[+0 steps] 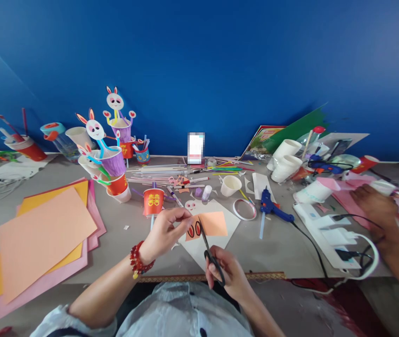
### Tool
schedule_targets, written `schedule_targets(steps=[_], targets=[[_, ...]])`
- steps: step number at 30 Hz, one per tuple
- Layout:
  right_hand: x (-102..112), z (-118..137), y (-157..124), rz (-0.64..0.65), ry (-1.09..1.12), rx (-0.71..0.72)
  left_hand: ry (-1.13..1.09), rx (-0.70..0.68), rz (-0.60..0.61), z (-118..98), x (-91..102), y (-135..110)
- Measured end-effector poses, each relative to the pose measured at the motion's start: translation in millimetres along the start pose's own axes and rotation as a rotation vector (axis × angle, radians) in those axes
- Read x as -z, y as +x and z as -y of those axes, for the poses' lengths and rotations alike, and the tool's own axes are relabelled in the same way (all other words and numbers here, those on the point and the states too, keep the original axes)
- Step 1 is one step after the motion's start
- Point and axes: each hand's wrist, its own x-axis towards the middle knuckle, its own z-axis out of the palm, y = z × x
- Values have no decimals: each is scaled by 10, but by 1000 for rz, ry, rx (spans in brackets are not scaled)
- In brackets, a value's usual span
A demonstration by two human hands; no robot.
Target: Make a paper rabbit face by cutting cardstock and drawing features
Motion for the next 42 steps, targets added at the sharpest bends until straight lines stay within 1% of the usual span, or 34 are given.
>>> schedule_targets(steps=[10, 17, 27, 34, 42], targets=[[28, 2, -21, 6, -15, 3, 57, 19, 40, -48, 20, 14], [29, 20, -34, 1, -40, 8, 84, -9, 51, -57, 46, 29], [110, -15, -37, 25, -53, -16, 109, -36, 130, -83, 106, 71], [106, 21, -35, 71, -29, -28, 128, -81, 191, -126, 165, 103], [99, -8, -43, 53, -19, -28, 137, -51, 226, -138, 172, 116]])
